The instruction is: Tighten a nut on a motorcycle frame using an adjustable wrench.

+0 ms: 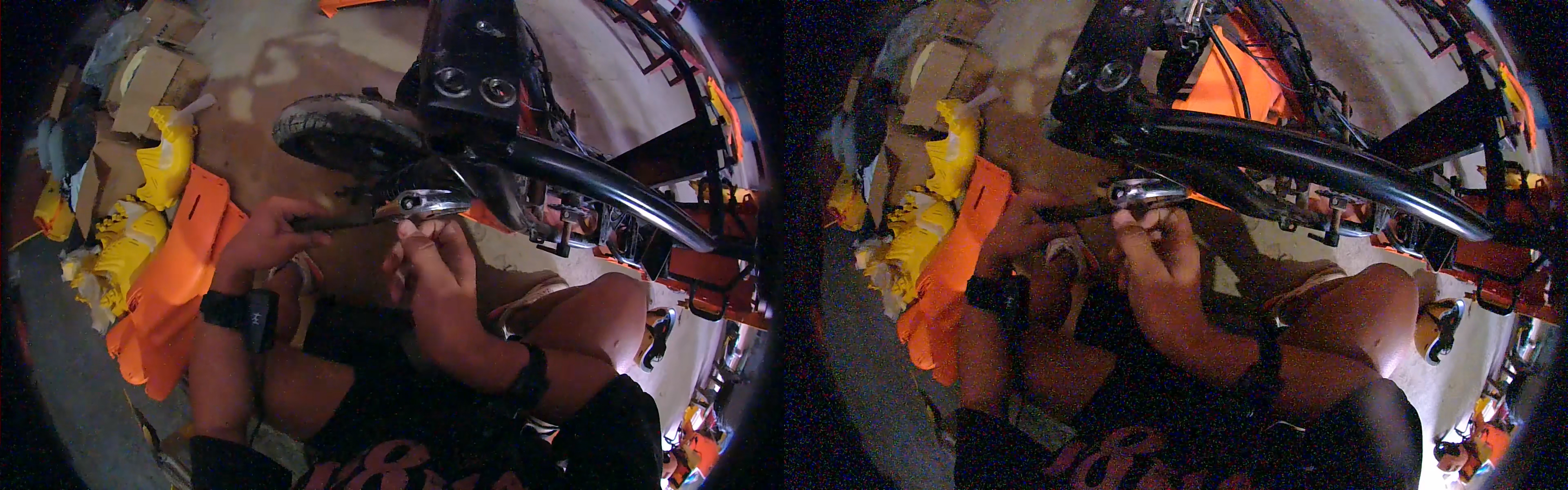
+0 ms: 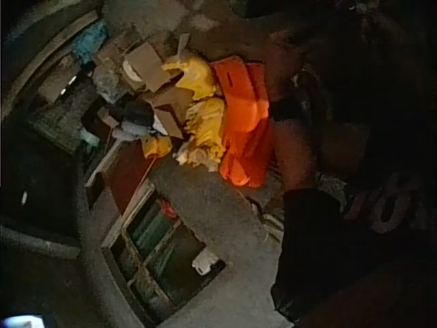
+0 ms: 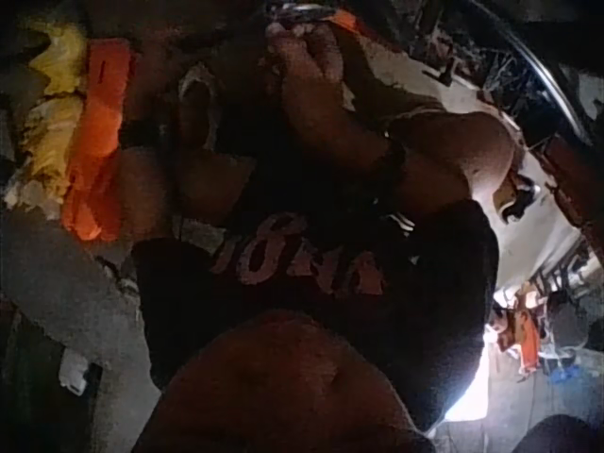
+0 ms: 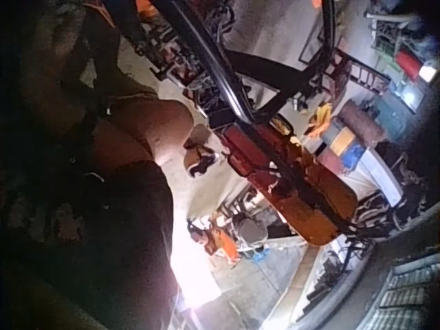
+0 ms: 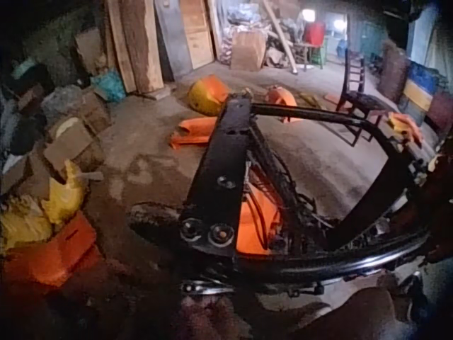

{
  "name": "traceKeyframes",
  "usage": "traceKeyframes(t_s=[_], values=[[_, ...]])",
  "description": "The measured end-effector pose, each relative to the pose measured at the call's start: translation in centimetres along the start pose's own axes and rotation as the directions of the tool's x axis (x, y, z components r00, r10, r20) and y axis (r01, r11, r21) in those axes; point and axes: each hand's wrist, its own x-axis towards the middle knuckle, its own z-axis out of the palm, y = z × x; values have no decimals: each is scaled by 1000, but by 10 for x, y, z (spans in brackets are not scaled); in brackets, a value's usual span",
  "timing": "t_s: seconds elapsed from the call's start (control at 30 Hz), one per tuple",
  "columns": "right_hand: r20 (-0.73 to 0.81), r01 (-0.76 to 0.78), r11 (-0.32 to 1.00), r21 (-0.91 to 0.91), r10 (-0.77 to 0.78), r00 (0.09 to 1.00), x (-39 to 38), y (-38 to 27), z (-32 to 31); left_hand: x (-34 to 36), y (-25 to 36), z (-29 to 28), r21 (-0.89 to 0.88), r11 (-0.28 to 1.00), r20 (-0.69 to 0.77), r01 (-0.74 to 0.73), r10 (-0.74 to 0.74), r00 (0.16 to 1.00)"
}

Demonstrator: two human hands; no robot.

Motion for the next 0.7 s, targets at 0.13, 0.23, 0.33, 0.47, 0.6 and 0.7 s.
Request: traceKeyframes(t_s=[0.13, 0.23, 0.33, 0.47, 0.6, 0.7], values=[[13, 35, 999, 35, -36, 999, 3, 0, -3, 0, 3, 3, -2, 999, -17, 40, -40, 999], [-11, 103, 994, 39, -103, 995, 6, 3, -4, 2, 7, 5, 62, 995, -25, 72, -70, 997], [-1, 139, 990, -30, -139, 990, 7, 0, 0, -3, -10, 8, -22, 998, -76, 55, -57, 996], [22, 151, 988, -38, -150, 988, 9, -7, -1, -2, -2, 11, -155, 976, -12, 152, -155, 988], [14, 195, 965, -177, -196, 981, 11, -9, -5, 0, -4, 13, -44, 991, 16, 124, -124, 992], [45, 361, 923, -129, -359, 932, 20, 0, -9, 3, -2, 18, -29, 990, -18, 140, -141, 990]])
